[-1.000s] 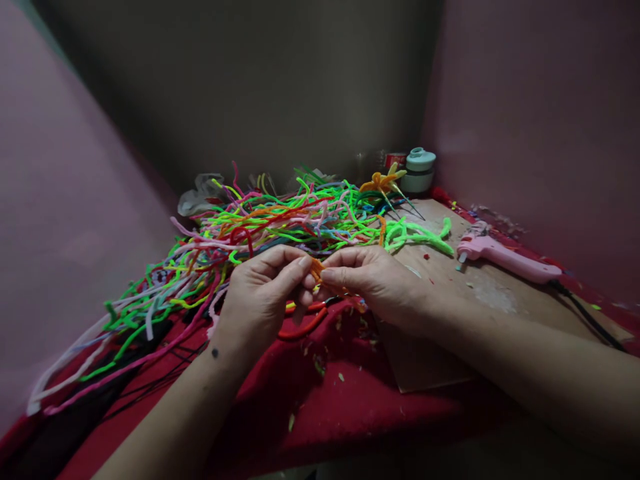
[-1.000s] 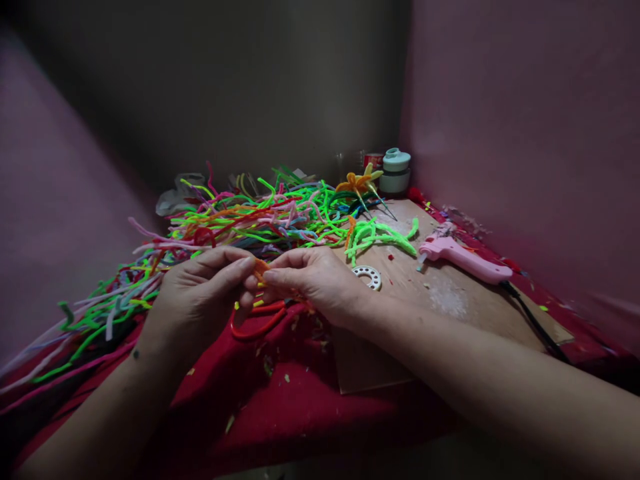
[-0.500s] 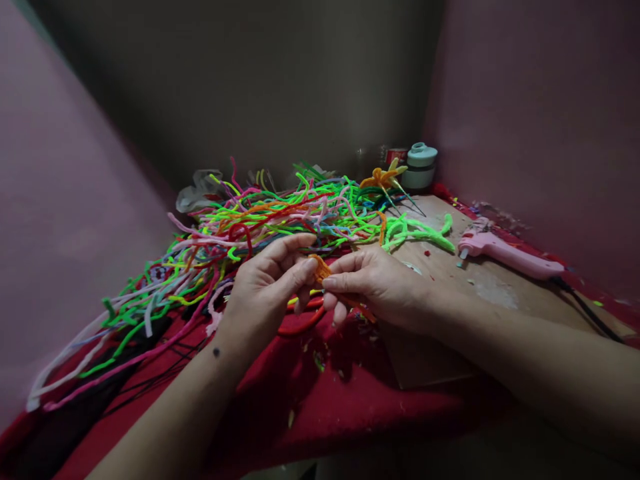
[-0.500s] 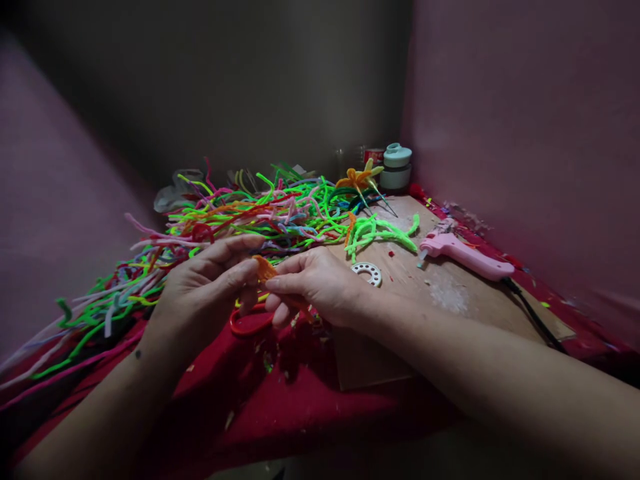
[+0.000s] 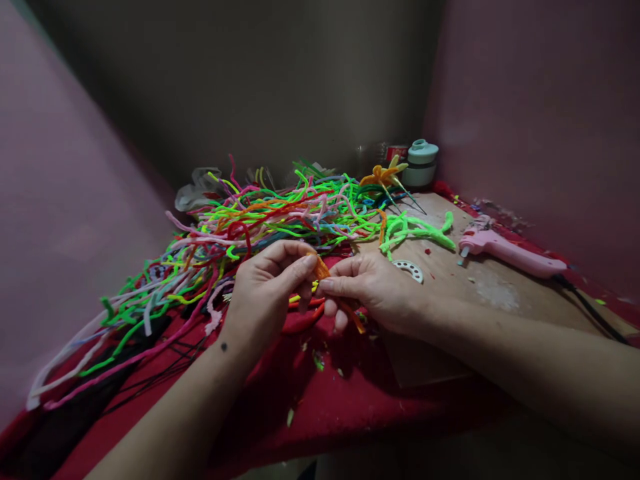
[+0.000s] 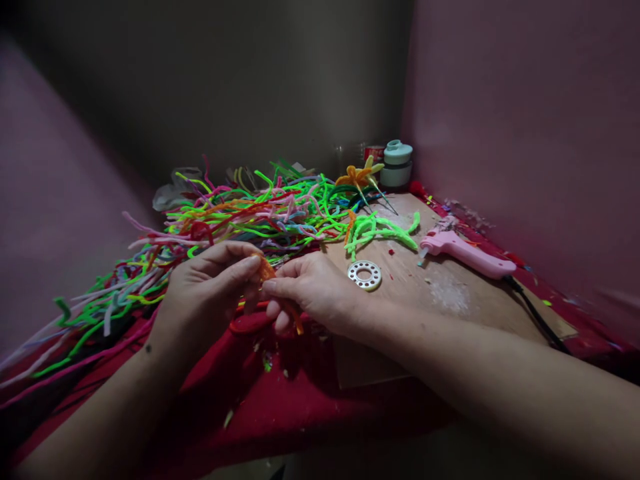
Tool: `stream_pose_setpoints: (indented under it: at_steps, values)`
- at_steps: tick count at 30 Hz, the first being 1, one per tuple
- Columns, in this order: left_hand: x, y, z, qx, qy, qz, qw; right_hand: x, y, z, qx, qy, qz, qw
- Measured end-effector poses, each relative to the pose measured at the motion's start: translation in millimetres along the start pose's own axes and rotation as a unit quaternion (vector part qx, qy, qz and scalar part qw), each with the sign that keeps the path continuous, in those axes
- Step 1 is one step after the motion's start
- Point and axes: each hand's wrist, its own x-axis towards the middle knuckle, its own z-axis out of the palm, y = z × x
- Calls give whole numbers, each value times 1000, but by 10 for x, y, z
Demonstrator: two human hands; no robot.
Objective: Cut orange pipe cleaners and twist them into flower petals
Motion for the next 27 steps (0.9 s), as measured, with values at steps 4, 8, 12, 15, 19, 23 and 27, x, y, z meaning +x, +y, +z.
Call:
stream_pose_setpoints:
  at_steps: [4, 8, 12, 15, 19, 23, 27]
  values:
    - [47, -25, -54, -35, -61, -61, 996, -3, -13, 2, 10, -5, 15, 1000]
    - [18, -86, 4, 61, 16, -30, 998, 32, 42, 23, -37, 0, 27, 999]
    - [-17, -114, 60, 248, 82, 116, 958, 66, 117, 35, -69, 21, 41, 997]
    - [9, -102, 40, 260, 73, 116, 956, 71, 125, 27, -31, 13, 33, 999]
    - [73, -75, 1, 163, 24, 34, 986, 58, 72, 13, 47, 6, -3, 999]
    - [84, -74, 22, 90, -3, -23, 996, 53, 29, 9, 61, 23, 3, 998]
    - [79, -100, 45, 43, -22, -41, 998, 76, 37, 1, 40, 29, -13, 999]
